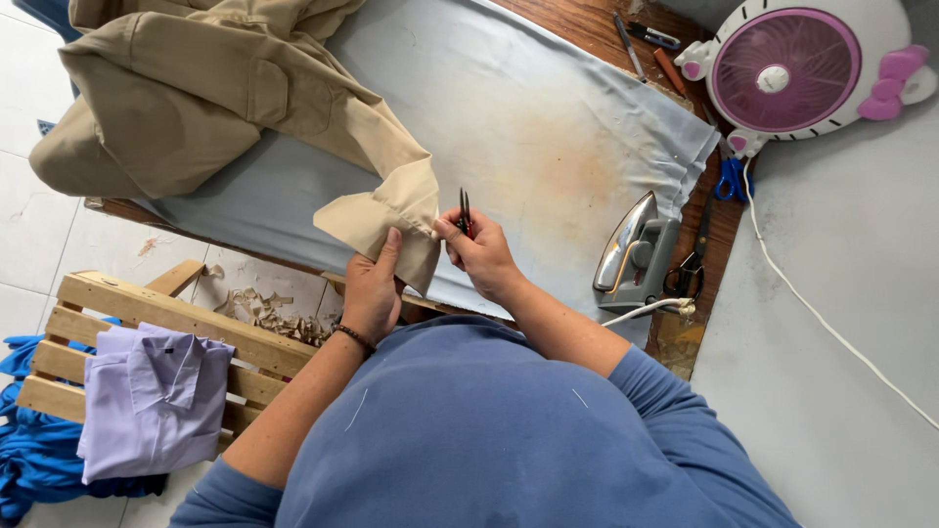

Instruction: The person irons a beige jacket on a wooden table, smoothing the main body and sleeves with an electric iron. They then use scissors to trim a small piece of fabric from the jacket's sleeve cuff.

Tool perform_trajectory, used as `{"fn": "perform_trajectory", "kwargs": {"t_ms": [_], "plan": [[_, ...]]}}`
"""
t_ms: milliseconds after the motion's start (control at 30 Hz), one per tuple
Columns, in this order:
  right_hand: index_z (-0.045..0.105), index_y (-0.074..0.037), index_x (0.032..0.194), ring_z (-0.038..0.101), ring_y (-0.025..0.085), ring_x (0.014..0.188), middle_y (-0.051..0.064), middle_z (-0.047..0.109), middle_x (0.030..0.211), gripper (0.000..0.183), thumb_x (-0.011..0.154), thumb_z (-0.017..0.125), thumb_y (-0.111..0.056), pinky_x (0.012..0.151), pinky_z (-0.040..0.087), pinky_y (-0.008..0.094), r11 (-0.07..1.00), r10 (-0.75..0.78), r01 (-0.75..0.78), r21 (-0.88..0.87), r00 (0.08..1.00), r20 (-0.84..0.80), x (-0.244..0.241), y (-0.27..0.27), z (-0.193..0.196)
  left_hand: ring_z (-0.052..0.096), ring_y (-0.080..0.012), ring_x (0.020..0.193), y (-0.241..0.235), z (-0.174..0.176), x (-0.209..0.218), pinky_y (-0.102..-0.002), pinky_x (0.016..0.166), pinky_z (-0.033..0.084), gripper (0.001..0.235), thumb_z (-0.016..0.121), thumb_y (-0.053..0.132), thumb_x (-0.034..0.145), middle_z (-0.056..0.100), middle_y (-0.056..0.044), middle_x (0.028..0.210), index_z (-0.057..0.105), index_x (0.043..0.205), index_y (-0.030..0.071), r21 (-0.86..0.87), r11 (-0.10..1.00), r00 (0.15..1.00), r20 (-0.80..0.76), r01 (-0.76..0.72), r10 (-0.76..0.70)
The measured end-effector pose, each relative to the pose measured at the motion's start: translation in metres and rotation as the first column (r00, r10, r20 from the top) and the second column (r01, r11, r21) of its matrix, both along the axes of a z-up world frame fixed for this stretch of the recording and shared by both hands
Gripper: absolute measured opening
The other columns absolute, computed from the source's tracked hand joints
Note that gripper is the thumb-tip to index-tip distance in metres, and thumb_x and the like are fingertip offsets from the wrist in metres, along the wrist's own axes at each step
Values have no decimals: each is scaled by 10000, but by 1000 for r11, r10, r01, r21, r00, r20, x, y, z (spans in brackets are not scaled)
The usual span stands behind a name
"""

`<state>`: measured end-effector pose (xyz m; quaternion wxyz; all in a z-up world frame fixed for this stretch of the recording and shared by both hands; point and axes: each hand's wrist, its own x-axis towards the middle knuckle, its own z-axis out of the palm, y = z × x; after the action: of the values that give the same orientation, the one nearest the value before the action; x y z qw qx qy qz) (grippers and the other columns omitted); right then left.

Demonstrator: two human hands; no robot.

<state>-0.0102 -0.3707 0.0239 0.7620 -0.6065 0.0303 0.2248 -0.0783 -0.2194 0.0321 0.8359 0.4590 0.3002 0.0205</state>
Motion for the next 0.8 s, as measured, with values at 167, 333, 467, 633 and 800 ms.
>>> {"fn": "perform_trajectory", "kwargs": {"t_ms": [167, 333, 467, 633, 800], "plan": [[626, -71, 1380, 612, 160, 663, 112, 644, 893, 417, 1081, 549, -352, 667, 542, 333, 911, 236, -103, -399, 924, 301, -6, -34, 24, 717, -348, 1109, 2, 26, 3, -534, 930, 628, 351, 609, 223, 1063, 720, -219, 1220, 643, 1317, -17, -94, 991, 995, -8, -97, 97], [705, -123, 1229, 726, 306, 877, 117, 715, 950, 301, 1008, 689, -326, 804, 578, 393, 841, 273, 13, -541, 853, 445, -26, -34, 24, 738, -327, 1023, -6, 39, 1, -523, 860, 649, 312, 709, 108, 983, 744, -197, 1148, 672, 1266, -17, -90, 992, 995, -37, -94, 91], [686, -122, 1137, 702, 269, 746, 87, 710, 832, 235, 1010, 692, -319, 675, 564, 346, 832, 289, 58, -551, 804, 521, -23, -28, 29, 744, -319, 959, -15, 31, -1, -517, 811, 653, 337, 792, 12, 897, 754, -199, 1089, 693, 1215, -39, -44, 996, 995, -60, -83, 80], [679, -110, 1119, 703, 297, 755, 102, 695, 842, 222, 1009, 688, -303, 658, 563, 358, 825, 304, 79, -560, 773, 557, -18, -25, 29, 739, -300, 937, -17, 22, -2, -506, 784, 653, 310, 800, 0, 892, 757, -202, 1051, 710, 1186, -40, -2, 999, 998, -42, -46, 46], [676, -105, 1090, 713, 340, 802, 128, 689, 843, 179, 1025, 666, -271, 690, 570, 393, 834, 332, 48, -549, 751, 570, -14, -23, 33, 747, -310, 919, -18, 8, -5, -500, 774, 655, 302, 797, -12, 888, 758, -202, 1036, 712, 1176, -45, -9, 997, 997, -12, -72, 72]]}}
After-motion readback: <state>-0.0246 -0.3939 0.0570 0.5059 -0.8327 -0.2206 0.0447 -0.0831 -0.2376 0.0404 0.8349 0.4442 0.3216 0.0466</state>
